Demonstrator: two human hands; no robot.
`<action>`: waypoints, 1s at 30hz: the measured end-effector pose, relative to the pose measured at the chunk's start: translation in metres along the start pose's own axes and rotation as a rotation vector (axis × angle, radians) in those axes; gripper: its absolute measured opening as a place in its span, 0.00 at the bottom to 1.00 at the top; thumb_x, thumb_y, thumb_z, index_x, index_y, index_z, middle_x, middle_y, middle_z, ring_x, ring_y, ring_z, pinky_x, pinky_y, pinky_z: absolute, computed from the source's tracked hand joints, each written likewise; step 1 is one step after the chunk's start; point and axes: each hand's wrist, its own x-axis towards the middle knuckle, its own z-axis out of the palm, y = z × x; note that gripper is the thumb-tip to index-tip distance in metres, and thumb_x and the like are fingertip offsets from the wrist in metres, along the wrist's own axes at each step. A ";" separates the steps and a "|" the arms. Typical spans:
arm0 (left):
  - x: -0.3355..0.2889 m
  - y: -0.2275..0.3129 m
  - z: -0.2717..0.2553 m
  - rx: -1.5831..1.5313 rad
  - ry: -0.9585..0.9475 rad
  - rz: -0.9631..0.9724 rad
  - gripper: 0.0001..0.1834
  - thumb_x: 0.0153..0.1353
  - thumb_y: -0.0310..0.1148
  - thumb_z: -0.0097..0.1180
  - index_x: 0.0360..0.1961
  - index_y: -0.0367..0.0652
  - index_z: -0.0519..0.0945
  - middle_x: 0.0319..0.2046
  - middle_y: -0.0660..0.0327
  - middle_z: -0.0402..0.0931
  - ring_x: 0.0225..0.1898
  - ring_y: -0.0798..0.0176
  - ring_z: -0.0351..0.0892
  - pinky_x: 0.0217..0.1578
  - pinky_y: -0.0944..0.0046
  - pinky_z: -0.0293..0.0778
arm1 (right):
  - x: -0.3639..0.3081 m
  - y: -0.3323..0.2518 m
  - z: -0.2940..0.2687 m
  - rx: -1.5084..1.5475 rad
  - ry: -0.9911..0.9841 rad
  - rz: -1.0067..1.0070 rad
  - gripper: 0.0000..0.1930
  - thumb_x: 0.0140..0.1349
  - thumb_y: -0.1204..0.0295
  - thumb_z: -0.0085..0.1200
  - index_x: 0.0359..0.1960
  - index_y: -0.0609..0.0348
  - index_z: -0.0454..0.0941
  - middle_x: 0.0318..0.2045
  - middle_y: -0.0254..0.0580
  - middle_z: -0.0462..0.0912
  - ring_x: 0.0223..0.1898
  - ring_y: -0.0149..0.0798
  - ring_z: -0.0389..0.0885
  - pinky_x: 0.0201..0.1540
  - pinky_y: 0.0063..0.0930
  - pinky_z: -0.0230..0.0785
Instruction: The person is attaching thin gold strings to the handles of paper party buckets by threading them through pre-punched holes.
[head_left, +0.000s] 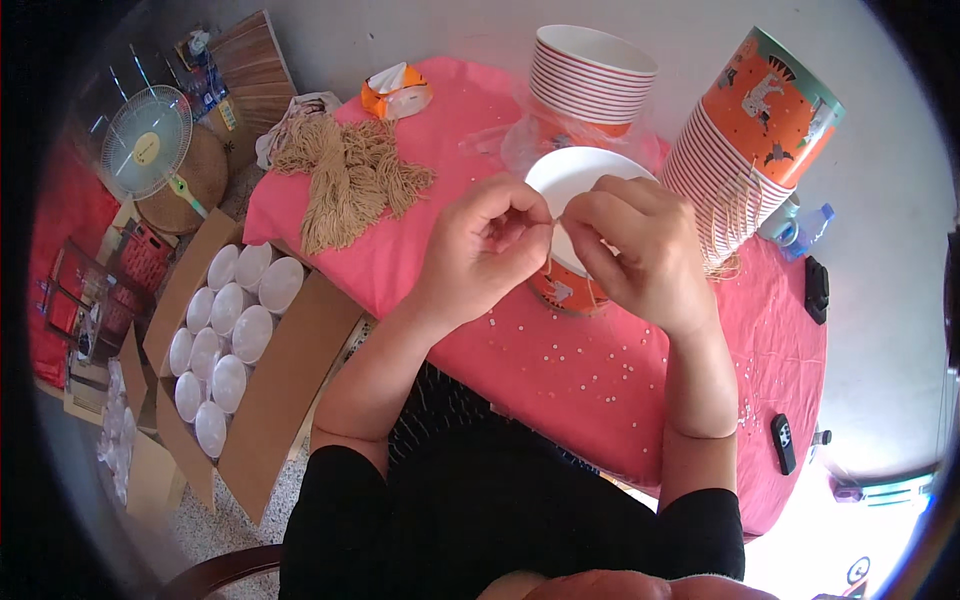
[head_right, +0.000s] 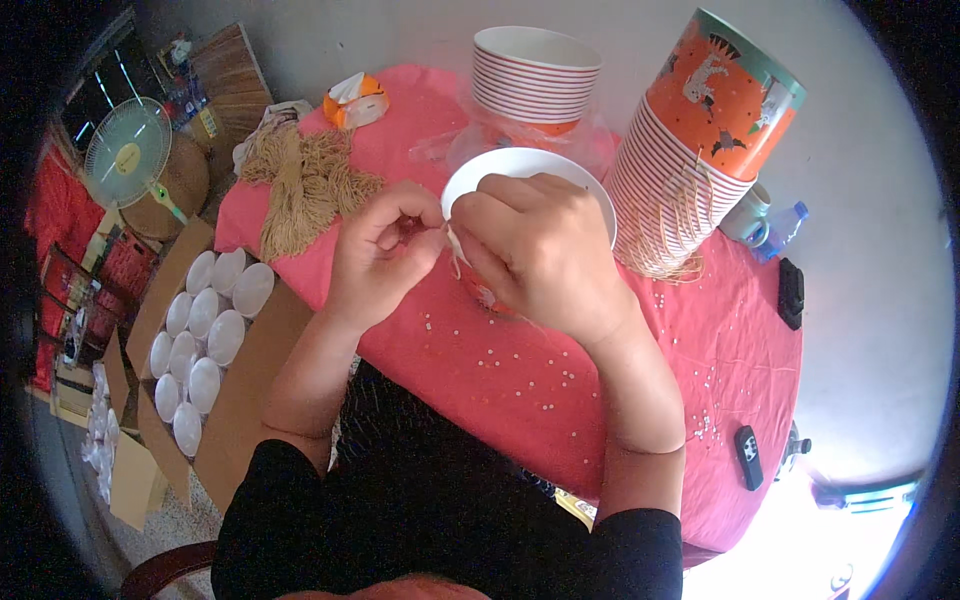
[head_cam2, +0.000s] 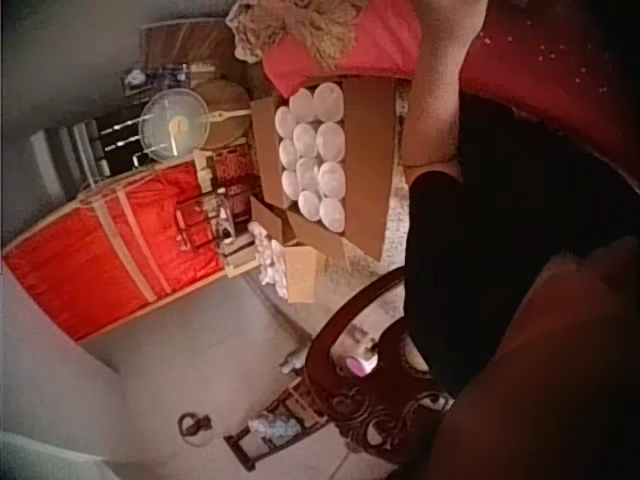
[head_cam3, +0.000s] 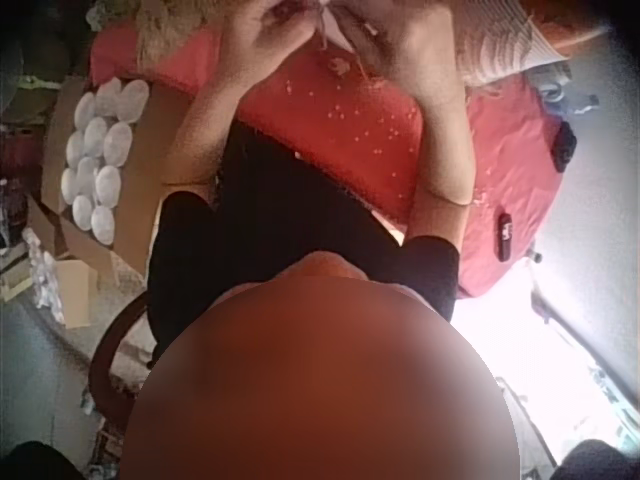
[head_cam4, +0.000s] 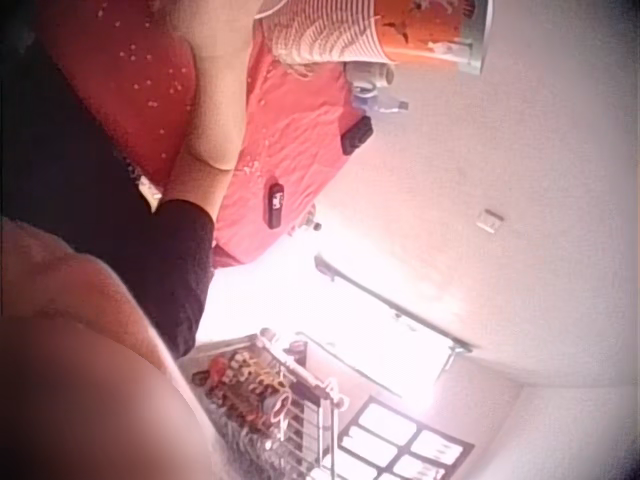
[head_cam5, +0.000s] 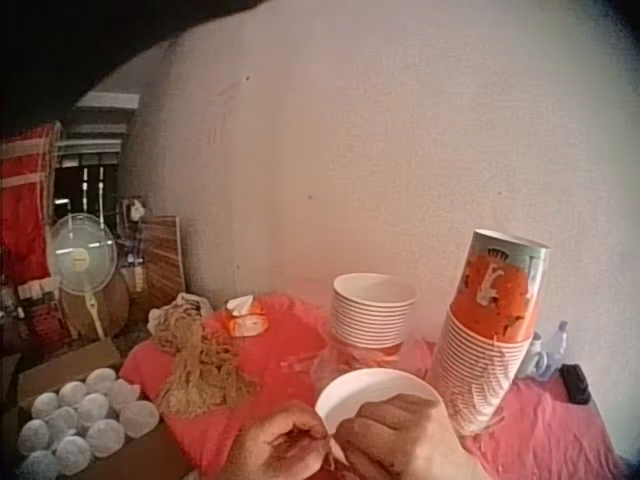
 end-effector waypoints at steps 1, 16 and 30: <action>0.001 0.000 -0.001 0.127 -0.016 0.028 0.04 0.56 0.21 0.58 0.31 0.39 0.75 0.27 0.71 0.70 0.27 0.79 0.66 0.27 0.75 0.63 | 0.001 -0.001 -0.002 0.002 0.000 0.001 0.07 0.46 0.80 0.61 0.28 0.61 0.76 0.22 0.41 0.76 0.22 0.44 0.76 0.25 0.34 0.68; -0.006 -0.023 -0.011 0.341 -0.045 -0.061 0.04 0.55 0.21 0.59 0.32 0.38 0.78 0.27 0.67 0.72 0.27 0.76 0.70 0.28 0.74 0.66 | -0.005 0.012 -0.038 -0.245 0.450 0.033 0.09 0.46 0.85 0.60 0.27 0.61 0.76 0.19 0.38 0.73 0.19 0.36 0.73 0.23 0.28 0.64; -0.038 -0.004 0.030 0.529 -0.176 0.126 0.21 0.55 0.24 0.62 0.52 0.39 0.77 0.25 0.65 0.75 0.20 0.75 0.68 0.21 0.73 0.64 | -0.004 0.013 -0.036 -0.088 0.425 0.084 0.06 0.51 0.85 0.59 0.29 0.63 0.76 0.20 0.36 0.74 0.18 0.28 0.71 0.21 0.21 0.63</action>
